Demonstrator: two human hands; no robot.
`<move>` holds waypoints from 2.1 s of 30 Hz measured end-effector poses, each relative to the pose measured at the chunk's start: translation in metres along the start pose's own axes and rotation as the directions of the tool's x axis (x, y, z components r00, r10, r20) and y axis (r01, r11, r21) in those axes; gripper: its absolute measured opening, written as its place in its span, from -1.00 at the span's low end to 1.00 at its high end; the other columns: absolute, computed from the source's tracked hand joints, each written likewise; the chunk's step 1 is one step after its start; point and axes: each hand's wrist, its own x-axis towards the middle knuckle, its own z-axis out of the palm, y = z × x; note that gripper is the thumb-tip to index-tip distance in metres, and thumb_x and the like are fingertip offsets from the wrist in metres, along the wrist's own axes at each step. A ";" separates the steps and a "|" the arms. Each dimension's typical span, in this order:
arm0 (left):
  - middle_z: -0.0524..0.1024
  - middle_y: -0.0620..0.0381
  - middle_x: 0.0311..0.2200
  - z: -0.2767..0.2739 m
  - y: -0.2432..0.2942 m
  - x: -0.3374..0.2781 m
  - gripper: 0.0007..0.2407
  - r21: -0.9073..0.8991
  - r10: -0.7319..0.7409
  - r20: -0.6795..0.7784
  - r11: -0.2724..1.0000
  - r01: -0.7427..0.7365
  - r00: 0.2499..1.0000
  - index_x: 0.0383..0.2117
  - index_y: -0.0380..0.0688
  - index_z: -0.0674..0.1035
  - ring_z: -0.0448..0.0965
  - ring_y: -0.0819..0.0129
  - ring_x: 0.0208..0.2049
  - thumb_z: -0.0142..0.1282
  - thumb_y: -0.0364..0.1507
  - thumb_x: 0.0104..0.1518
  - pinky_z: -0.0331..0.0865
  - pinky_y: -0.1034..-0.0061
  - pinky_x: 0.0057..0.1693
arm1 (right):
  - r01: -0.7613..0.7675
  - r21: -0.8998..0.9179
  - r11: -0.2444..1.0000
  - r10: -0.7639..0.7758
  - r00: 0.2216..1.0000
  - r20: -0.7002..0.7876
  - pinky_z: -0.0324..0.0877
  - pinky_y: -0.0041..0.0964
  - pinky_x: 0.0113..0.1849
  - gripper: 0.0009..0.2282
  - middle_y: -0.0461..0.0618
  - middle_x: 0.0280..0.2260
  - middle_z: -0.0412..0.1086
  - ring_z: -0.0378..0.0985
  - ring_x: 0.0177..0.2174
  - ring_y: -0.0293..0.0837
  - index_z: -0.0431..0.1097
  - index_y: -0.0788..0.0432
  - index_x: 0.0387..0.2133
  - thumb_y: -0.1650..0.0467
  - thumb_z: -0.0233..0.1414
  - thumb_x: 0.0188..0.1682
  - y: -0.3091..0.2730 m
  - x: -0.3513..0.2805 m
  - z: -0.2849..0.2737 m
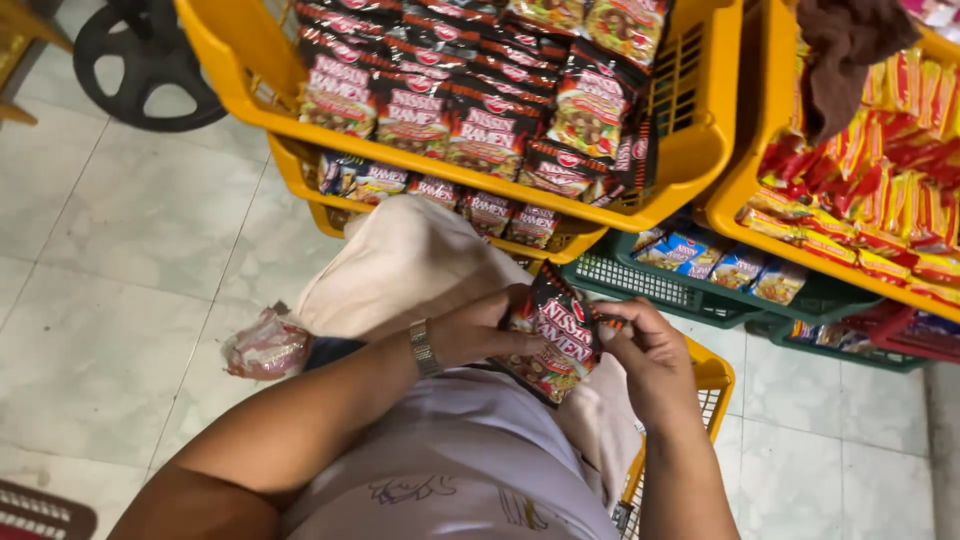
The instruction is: The recorder is sorting and stocking instant noodle packets from a floor-level basket into plastic crates on a low shelf.
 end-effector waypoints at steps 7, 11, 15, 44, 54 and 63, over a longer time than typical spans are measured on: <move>0.49 0.02 0.09 -0.003 0.003 -0.009 -0.46 -0.062 -0.031 -0.063 0.998 0.027 0.998 0.23 -0.32 0.32 0.46 0.35 0.11 0.28 -0.36 0.17 0.38 0.34 0.25 | 0.170 0.117 0.979 -0.152 0.977 -0.147 0.38 -0.36 -0.22 -0.97 -0.12 -0.34 0.30 0.37 -0.31 -0.26 0.45 0.27 -0.28 0.57 0.07 0.08 0.010 0.004 0.003; 0.43 0.07 0.18 -0.020 -0.018 -0.009 -0.41 -0.029 0.111 -0.062 0.993 -0.113 0.992 0.31 -0.32 0.27 0.40 0.42 0.20 0.27 -0.36 0.20 0.32 0.39 0.33 | 0.115 0.548 0.829 0.019 0.972 -0.233 0.48 -0.04 -0.04 -0.96 0.00 -0.24 0.40 0.51 -0.16 -0.07 0.36 0.20 -0.24 0.49 0.01 0.22 0.031 0.020 0.013; 0.44 0.06 0.21 -0.021 -0.028 -0.013 -0.43 0.042 0.228 -0.107 0.973 -0.225 0.968 0.33 -0.35 0.27 0.39 0.44 0.22 0.24 -0.36 0.24 0.30 0.41 0.35 | 0.155 0.617 0.771 -0.020 0.975 -0.221 0.48 0.05 0.11 -0.95 0.06 -0.13 0.44 0.53 -0.05 -0.01 0.33 0.21 -0.17 0.47 0.00 0.31 0.045 0.026 0.036; 0.57 0.24 -0.34 -0.021 -0.019 -0.018 -0.85 0.101 0.053 -0.413 0.995 -0.012 0.909 -0.18 -0.26 0.56 0.50 0.59 -0.31 0.08 -0.41 0.33 0.46 0.54 -0.14 | -0.144 0.419 0.897 0.192 0.978 -0.076 0.43 -0.30 -0.18 -0.76 -0.04 -0.17 0.49 0.53 -0.26 -0.25 0.41 0.17 0.00 0.37 -0.01 0.11 0.058 0.012 0.079; 0.52 0.10 -0.50 -0.017 -0.020 -0.017 -0.83 0.466 0.261 -0.488 0.885 -0.005 0.833 -0.30 -0.24 0.55 0.47 0.48 -0.45 0.09 -0.38 0.36 0.43 0.49 -0.24 | -0.071 0.511 0.856 0.169 0.975 -0.147 0.49 -0.18 -0.11 -0.75 0.05 -0.10 0.49 0.58 -0.17 -0.12 0.37 0.21 -0.01 0.31 -0.07 0.19 0.056 0.008 0.090; 0.59 0.09 -0.38 -0.031 -0.002 -0.022 -0.75 0.610 0.386 -0.581 0.789 0.070 0.716 0.01 -0.10 0.51 0.53 0.42 -0.50 -0.05 -0.54 0.22 0.46 0.47 -0.33 | 0.017 0.554 0.832 0.115 0.973 -0.202 0.49 -0.14 -0.05 -0.77 0.05 -0.08 0.48 0.57 -0.13 -0.10 0.36 0.22 -0.01 0.33 -0.07 0.20 0.054 0.010 0.079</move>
